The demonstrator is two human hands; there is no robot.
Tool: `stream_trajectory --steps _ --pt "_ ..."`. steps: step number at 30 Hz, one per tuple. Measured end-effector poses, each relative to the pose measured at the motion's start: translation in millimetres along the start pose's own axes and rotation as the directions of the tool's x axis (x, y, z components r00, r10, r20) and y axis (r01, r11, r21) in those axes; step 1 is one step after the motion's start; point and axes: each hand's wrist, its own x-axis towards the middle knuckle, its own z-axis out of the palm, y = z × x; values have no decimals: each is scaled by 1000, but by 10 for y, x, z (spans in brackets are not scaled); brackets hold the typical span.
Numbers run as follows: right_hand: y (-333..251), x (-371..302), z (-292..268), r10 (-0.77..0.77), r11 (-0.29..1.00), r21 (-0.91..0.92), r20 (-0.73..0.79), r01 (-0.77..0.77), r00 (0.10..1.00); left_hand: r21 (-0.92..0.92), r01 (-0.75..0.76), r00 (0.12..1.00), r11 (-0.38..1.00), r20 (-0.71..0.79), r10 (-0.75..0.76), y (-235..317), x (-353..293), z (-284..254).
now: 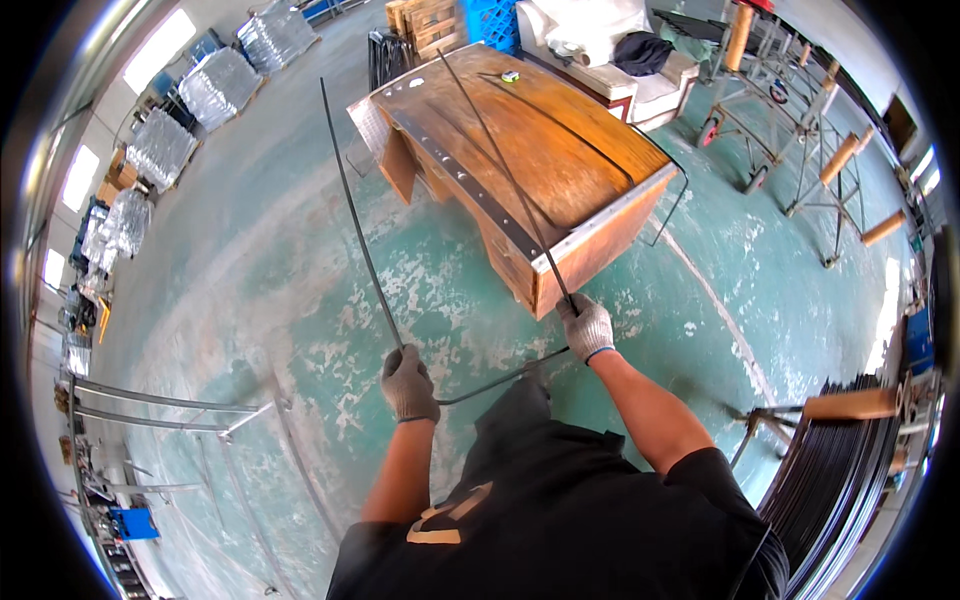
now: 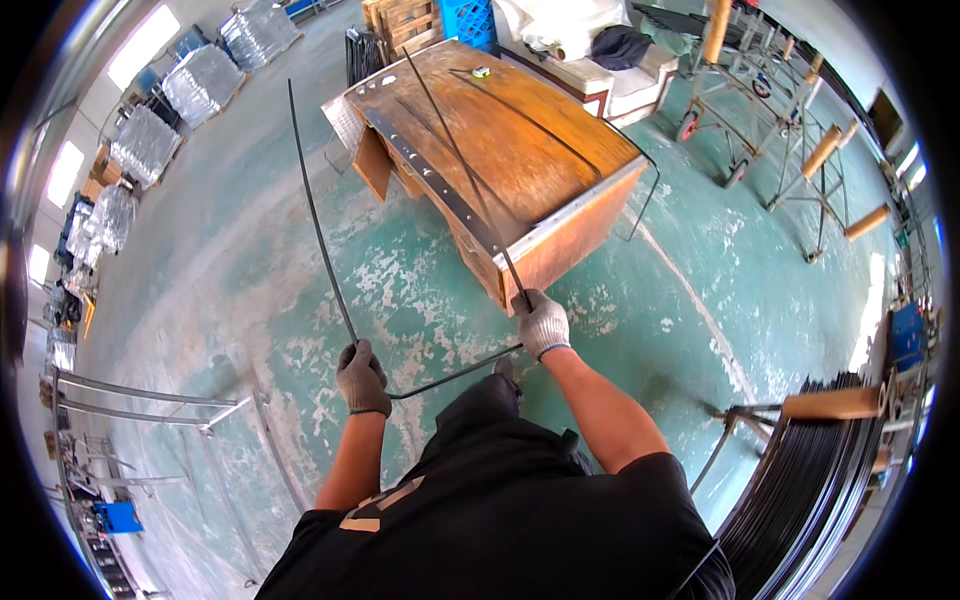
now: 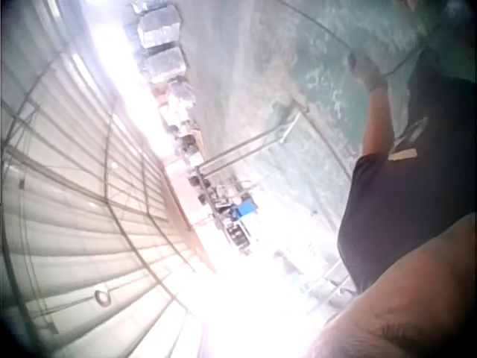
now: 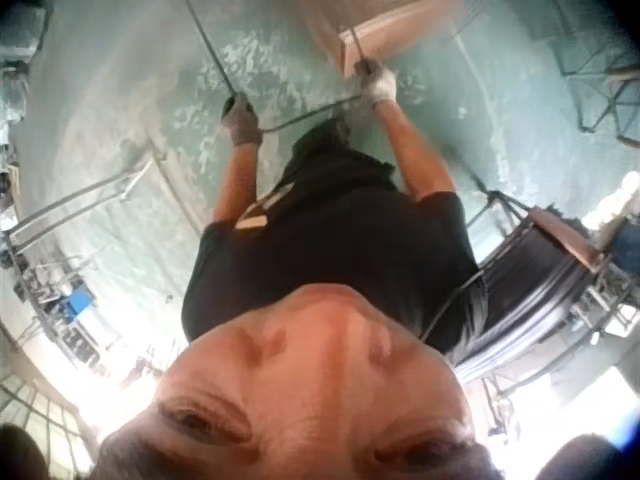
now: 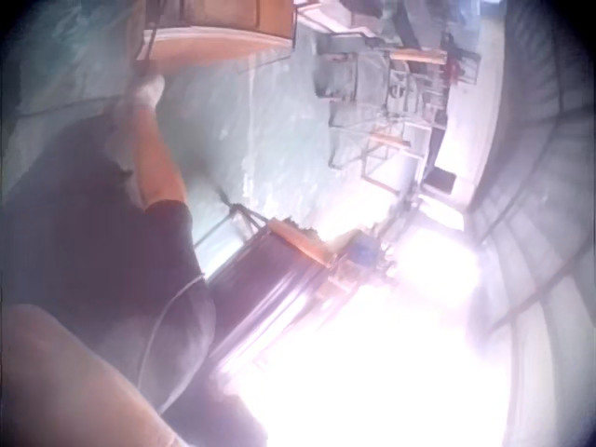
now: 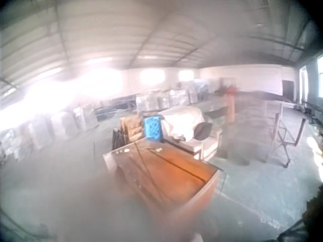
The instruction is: The person picks up long black metal rods from a stack, feeds them into a bending machine, and removes the bent rods. The person also measures a rod on a wooden table using a tape measure before continuing the bending process.
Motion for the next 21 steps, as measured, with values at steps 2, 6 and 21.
stream_trajectory --steps 2,6,21 --pt "-24 558 -84 -18 1000 -3 29 18 999 -22 -1 1000 1000 -29 1 -2 227 422" --pt "-405 1473 -413 -56 992 -101 134 70 989 -86 28 995 996 -91 -36 115 577 1095" --pt "762 5052 -1188 -111 708 -671 201 219 973 -174 56 964 983 -247 -99 208 327 3408"
